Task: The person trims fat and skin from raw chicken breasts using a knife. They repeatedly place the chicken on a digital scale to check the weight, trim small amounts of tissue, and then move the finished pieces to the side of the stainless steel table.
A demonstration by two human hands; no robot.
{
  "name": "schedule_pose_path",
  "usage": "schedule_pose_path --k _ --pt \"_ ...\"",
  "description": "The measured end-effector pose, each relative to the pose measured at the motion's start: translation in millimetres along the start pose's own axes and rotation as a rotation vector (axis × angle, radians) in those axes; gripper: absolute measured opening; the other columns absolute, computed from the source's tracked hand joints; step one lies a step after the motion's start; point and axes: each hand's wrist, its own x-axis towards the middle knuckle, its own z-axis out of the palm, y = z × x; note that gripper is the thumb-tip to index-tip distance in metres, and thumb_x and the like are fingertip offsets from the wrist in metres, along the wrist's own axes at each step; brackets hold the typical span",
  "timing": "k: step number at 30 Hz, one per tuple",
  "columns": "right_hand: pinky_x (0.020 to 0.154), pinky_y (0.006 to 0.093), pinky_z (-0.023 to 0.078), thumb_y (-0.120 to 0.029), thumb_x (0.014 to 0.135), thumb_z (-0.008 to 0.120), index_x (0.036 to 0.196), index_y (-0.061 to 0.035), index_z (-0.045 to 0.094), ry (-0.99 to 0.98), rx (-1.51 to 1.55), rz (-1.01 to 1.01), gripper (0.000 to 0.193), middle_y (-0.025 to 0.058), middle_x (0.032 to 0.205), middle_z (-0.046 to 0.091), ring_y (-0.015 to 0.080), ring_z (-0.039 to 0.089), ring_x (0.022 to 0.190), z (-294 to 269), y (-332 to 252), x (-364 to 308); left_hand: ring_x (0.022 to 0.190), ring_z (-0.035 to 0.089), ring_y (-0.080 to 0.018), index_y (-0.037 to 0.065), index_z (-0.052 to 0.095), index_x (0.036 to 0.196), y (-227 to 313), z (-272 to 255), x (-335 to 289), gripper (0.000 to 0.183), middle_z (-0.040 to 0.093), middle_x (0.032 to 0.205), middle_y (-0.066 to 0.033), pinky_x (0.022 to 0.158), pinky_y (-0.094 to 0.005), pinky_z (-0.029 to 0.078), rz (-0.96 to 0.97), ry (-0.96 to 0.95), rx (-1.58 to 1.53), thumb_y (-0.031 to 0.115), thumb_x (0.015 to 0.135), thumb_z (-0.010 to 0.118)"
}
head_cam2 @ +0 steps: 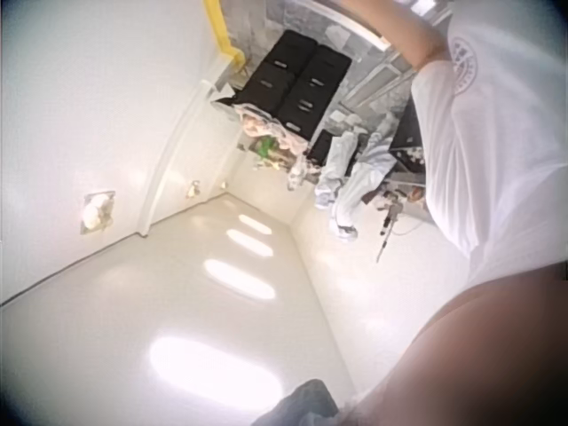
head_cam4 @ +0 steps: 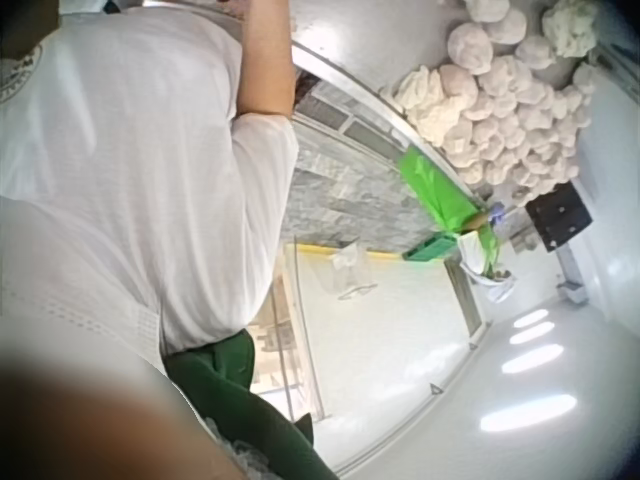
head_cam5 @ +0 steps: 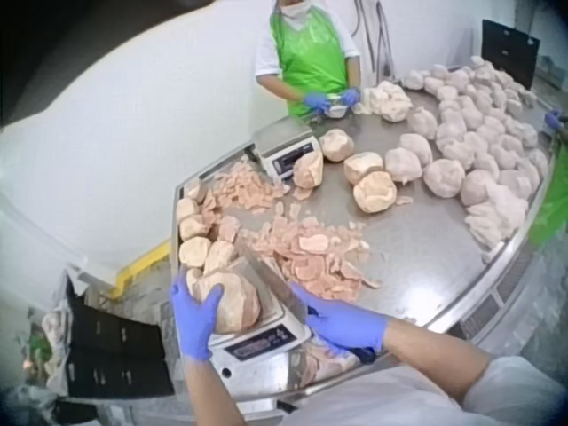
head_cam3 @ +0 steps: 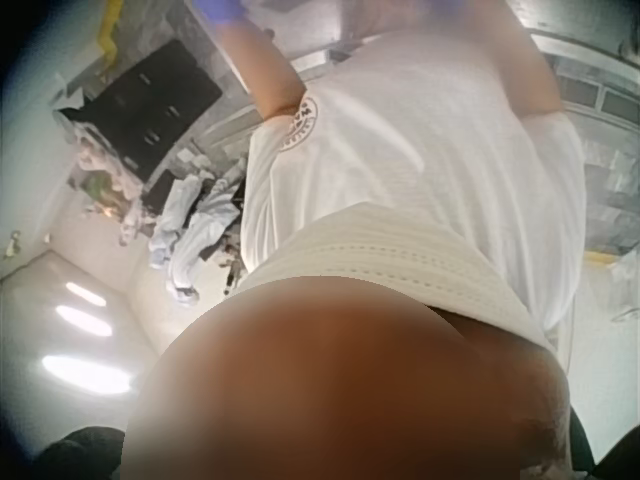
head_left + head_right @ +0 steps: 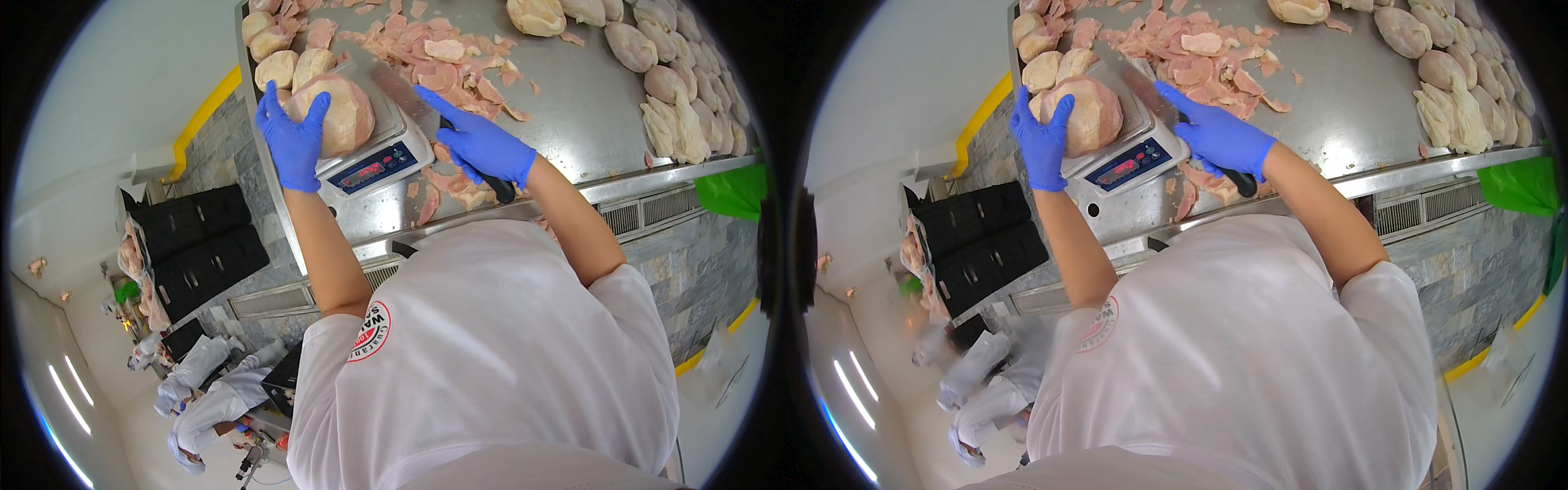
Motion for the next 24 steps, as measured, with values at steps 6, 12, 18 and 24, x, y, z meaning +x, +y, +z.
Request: schedule_pose_path --k 6,12,18,24 --pt "0.052 0.0319 0.050 -0.014 0.102 0.039 0.162 -0.0298 0.010 -0.035 0.005 -0.004 0.069 0.0069 0.070 0.054 0.0138 0.053 0.053 28 -19 32 0.114 0.062 -0.0294 0.000 0.057 0.133 2 7 4 0.070 0.063 0.123 -0.0184 0.099 -0.0390 0.049 -0.142 -0.207 -0.306 0.030 0.076 0.085" --pt "0.052 0.0342 0.051 -0.012 0.101 0.036 0.162 -0.0297 0.008 0.013 -0.112 -0.048 0.069 0.0133 0.077 0.059 0.0179 0.055 0.055 31 -26 74 0.114 0.062 -0.0305 0.001 0.059 0.131 10 11 5 0.071 0.064 0.124 -0.0195 0.099 -0.0399 0.049 -0.172 -0.125 -0.225 0.032 0.074 0.086" --pt "0.053 0.0345 0.051 -0.010 0.100 0.037 0.162 -0.0310 0.010 -0.033 -0.133 -0.011 0.070 0.0142 0.077 0.060 0.0185 0.054 0.053 42 -12 37 0.115 0.062 -0.0319 0.001 0.059 0.131 -8 15 -2 0.069 0.063 0.126 -0.0216 0.100 -0.0402 0.048 -0.227 -0.031 -0.235 0.035 0.076 0.085" --pt "0.051 0.0322 0.049 -0.011 0.100 0.041 0.162 -0.0324 0.014 0.049 -0.209 -0.074 0.071 0.0100 0.070 0.056 0.0151 0.049 0.051 22 22 12 0.117 0.060 -0.0305 -0.003 0.055 0.133 -10 16 -10 0.071 0.061 0.128 -0.0233 0.102 -0.0396 0.047 -0.212 0.096 -0.153 0.034 0.080 0.083"
